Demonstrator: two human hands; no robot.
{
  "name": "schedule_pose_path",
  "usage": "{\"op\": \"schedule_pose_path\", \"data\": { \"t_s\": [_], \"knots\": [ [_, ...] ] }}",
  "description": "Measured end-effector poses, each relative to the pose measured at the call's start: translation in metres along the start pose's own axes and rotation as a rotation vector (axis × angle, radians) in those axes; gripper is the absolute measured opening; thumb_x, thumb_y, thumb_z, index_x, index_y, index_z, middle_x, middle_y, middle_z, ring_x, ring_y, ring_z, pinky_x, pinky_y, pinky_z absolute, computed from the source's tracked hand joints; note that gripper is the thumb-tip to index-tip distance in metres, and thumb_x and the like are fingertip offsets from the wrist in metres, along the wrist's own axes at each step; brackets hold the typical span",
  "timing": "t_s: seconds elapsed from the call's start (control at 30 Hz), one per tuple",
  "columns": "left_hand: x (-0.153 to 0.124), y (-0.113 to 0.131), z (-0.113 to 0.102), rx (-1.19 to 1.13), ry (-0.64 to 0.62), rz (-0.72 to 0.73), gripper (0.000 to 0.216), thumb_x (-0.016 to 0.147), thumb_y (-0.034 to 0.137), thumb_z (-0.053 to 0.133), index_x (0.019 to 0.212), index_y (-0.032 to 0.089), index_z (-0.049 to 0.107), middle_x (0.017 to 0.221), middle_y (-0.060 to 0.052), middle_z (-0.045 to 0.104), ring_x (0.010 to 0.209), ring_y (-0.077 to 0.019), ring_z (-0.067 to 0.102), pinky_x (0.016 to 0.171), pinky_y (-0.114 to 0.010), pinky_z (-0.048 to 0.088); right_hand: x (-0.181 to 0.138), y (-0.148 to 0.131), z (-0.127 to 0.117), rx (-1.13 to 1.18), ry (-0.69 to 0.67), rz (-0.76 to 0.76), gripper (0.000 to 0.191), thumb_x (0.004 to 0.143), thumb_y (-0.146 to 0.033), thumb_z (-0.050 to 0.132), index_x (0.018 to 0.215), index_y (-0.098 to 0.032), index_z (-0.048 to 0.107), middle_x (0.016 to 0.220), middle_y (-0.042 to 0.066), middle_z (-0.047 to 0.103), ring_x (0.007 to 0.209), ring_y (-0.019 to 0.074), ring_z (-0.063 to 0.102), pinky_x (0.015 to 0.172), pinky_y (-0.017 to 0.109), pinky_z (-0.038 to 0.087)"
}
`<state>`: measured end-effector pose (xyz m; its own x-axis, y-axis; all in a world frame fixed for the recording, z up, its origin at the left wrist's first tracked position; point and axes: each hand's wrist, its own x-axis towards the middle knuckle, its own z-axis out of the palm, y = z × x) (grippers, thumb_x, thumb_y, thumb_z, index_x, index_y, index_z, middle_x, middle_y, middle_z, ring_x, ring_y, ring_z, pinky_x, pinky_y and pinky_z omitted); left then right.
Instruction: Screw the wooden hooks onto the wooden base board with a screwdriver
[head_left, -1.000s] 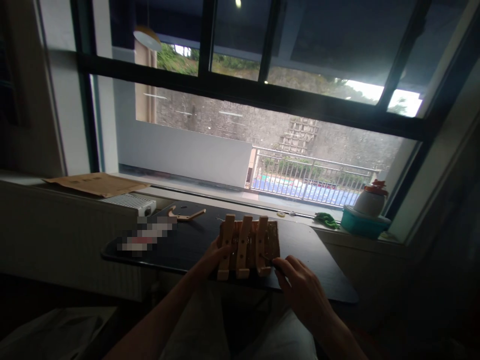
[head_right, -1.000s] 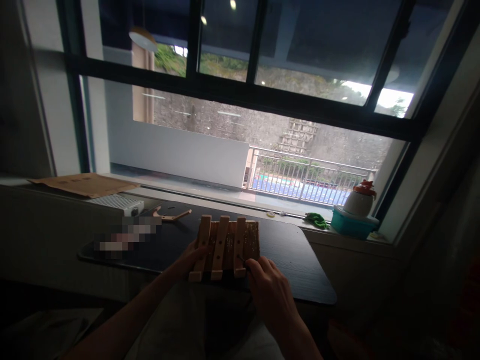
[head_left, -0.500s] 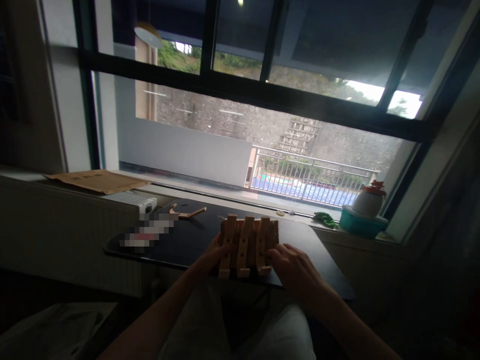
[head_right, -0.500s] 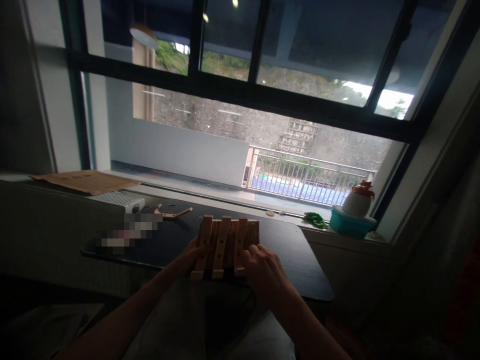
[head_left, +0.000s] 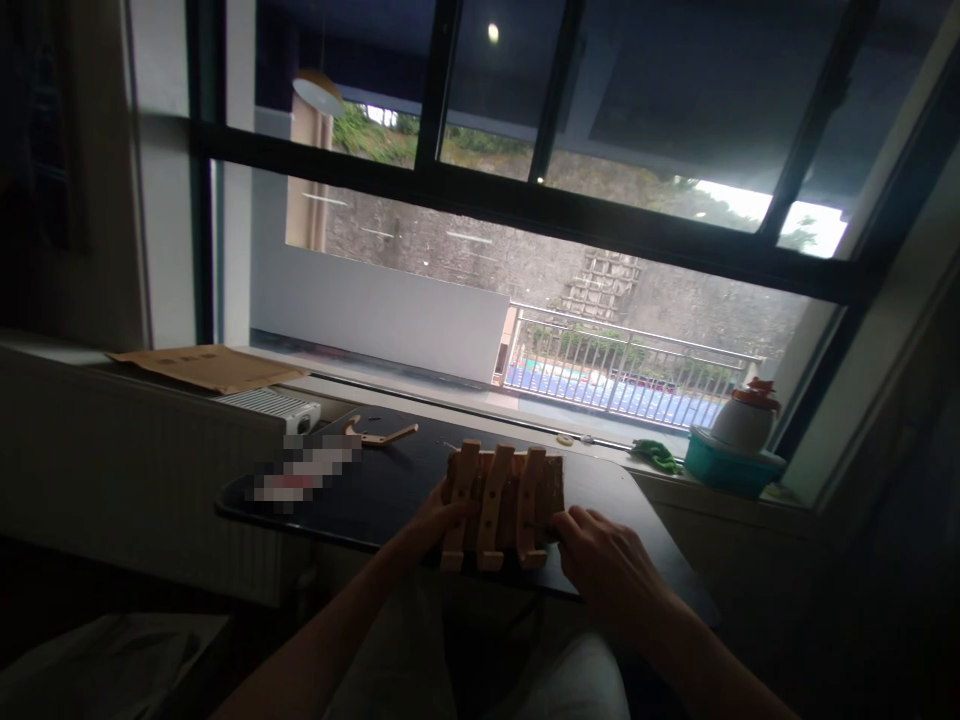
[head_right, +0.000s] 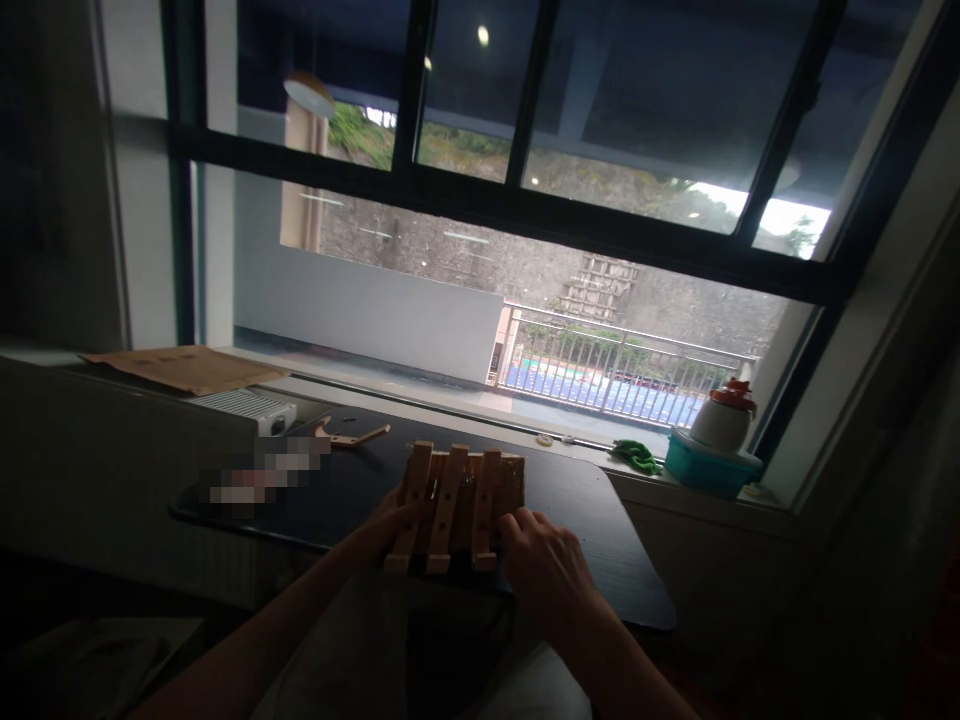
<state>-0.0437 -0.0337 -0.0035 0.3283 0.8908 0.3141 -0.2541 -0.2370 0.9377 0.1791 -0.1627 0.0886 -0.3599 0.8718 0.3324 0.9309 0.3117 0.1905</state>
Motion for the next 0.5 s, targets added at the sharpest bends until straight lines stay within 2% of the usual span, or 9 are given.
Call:
{"op": "schedule_pose_path", "data": {
  "t_s": [0.13, 0.23, 0.33, 0.5],
  "knots": [
    [0.001, -0.002, 0.0, -0.006, -0.001, -0.006, 0.054, 0.065, 0.029, 0.071, 0.114, 0.014, 0.054, 0.111, -0.011, 0.065, 0.101, -0.0328, 0.06, 0.08, -0.038, 0.051, 0.004, -0.005, -0.004, -0.119, -0.079, -0.139, 0.03, 0.074, 0.004, 0.045, 0.09, -0.017, 0.059, 0.088, 0.006, 0.062, 0.079, 0.0197, 0.056, 0.06, 0.028, 0.036],
    [0.001, -0.001, 0.0, -0.012, 0.005, -0.005, 0.058, 0.063, 0.029, 0.072, 0.116, 0.014, 0.053, 0.113, -0.011, 0.064, 0.102, -0.0331, 0.059, 0.08, -0.037, 0.05, 0.005, -0.011, -0.001, -0.12, -0.094, -0.15, 0.03, 0.073, 0.005, 0.047, 0.092, -0.015, 0.06, 0.091, 0.009, 0.063, 0.08, 0.0206, 0.056, 0.06, 0.029, 0.037],
    [0.002, 0.0, 0.0, -0.013, 0.007, 0.0, 0.059, 0.062, 0.027, 0.072, 0.116, 0.015, 0.053, 0.112, -0.01, 0.064, 0.103, -0.0331, 0.059, 0.08, -0.037, 0.05, 0.004, -0.012, 0.003, -0.107, -0.081, -0.108, 0.027, 0.075, 0.002, 0.048, 0.091, -0.016, 0.06, 0.088, 0.008, 0.063, 0.078, 0.0191, 0.056, 0.059, 0.027, 0.037],
    [0.002, -0.002, -0.001, -0.012, 0.005, 0.007, 0.057, 0.061, 0.025, 0.072, 0.114, 0.014, 0.054, 0.105, -0.009, 0.067, 0.102, -0.0328, 0.059, 0.08, -0.037, 0.05, 0.0, -0.014, 0.01, -0.075, -0.019, 0.067, 0.018, 0.09, -0.014, 0.041, 0.086, -0.019, 0.058, 0.081, 0.003, 0.065, 0.074, 0.0156, 0.061, 0.059, 0.026, 0.037]
  ]
}}
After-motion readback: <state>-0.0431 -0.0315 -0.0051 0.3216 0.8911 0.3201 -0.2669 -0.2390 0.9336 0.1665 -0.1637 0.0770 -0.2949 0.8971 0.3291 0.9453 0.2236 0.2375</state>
